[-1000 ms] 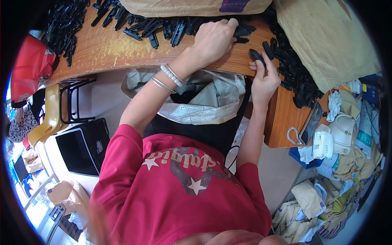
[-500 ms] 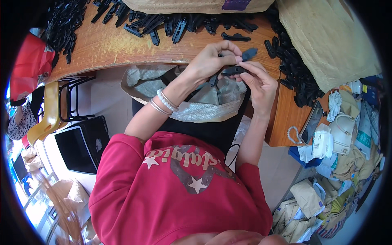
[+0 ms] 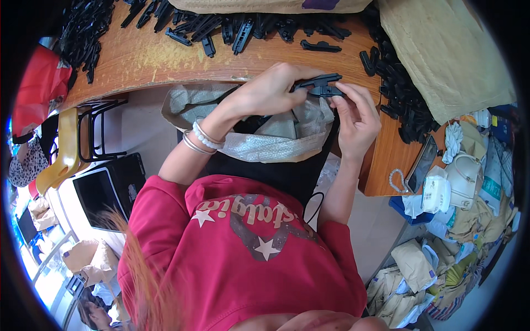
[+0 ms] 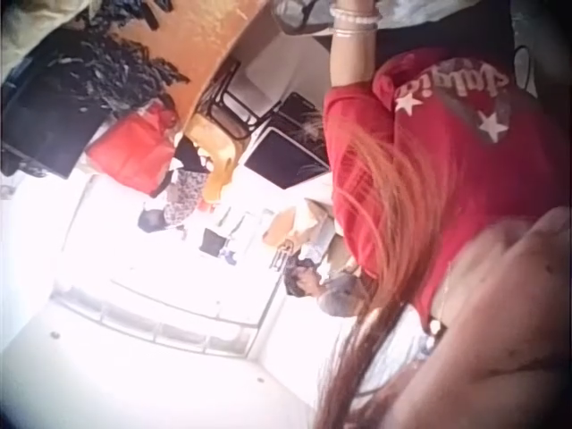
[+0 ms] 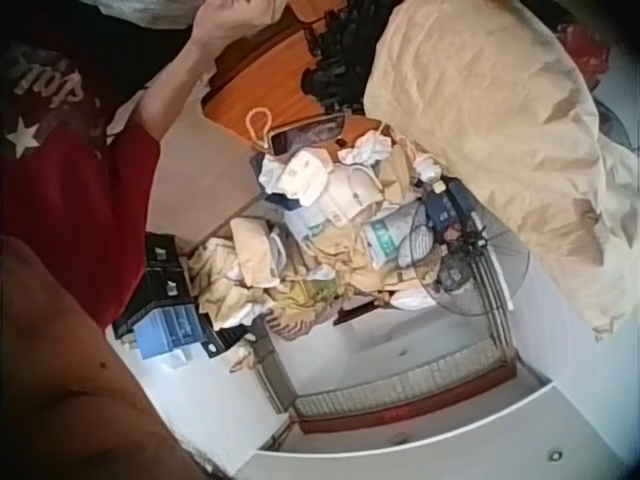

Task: Inspecting and sorting small black plastic components from a desk into a bag.

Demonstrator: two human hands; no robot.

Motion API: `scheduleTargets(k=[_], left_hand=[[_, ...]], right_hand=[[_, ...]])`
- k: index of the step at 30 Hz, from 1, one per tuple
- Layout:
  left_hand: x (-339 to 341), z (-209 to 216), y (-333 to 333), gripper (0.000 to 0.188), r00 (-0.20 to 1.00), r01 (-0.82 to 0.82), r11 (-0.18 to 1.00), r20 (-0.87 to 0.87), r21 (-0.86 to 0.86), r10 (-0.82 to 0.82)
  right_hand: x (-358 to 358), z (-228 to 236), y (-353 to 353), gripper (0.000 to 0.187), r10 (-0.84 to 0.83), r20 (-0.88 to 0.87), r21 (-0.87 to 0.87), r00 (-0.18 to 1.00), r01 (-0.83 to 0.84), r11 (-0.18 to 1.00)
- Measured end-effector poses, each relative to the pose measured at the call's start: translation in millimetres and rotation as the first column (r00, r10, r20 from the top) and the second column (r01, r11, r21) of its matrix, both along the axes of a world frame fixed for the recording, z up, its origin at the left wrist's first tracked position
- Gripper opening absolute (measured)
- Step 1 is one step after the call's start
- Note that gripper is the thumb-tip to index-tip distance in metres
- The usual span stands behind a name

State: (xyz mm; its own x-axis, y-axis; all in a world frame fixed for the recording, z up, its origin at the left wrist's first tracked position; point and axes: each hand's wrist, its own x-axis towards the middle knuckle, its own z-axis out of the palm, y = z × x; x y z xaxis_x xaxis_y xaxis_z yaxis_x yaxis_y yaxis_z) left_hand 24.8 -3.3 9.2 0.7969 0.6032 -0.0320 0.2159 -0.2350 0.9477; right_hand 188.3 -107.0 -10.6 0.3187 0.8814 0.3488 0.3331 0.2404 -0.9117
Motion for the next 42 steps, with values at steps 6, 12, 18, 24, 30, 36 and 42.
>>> scheduleTargets(k=[6, 12, 18, 24, 30, 36, 42], left_hand=[[2, -9, -15, 0.039, 0.987, -0.111, 0.944, 0.146, 0.31, 0.068], [-2, -8, -17, 0.032, 0.991, -0.092, 0.932, 0.127, 0.351, 0.05], [-6, -18, -19, 0.034, 0.982, -0.13, 0.941, 0.169, 0.314, 0.079], [-37, -42, -18, 0.031, 0.998, -0.015, 0.902, -0.042, 0.431, 0.037], [5, -25, 1, 0.017, 0.993, -0.119, 0.651, 0.098, 0.75, 0.069], [59, -45, 46, 0.014, 0.97, -0.114, 0.418, 0.011, 0.901, 0.242], [46, -27, 28, 0.027, 0.873, -0.2, 0.853, 0.308, -0.482, 0.379]], right_hand=[[-15, -1, -1, 0.024, -0.068, 0.085, 0.059, 0.994, 0.063, 0.996], [-6, -3, 3, 0.038, 0.029, 0.062, -0.042, 0.998, -0.026, 0.999], [-4, -8, 7, 0.026, 0.02, 0.009, -0.052, 1.0, -0.02, 0.998], [14, -14, 18, 0.013, -0.037, 0.198, -0.066, 0.979, 0.051, 0.996], [52, -17, 56, 0.019, -0.404, 0.772, 0.073, 0.49, 0.564, 0.823], [50, -13, 68, 0.03, -0.225, 0.862, -0.023, 0.455, 0.478, 0.878], [36, -3, 37, 0.026, -0.112, -0.203, -0.082, 0.973, 0.097, 0.992]])
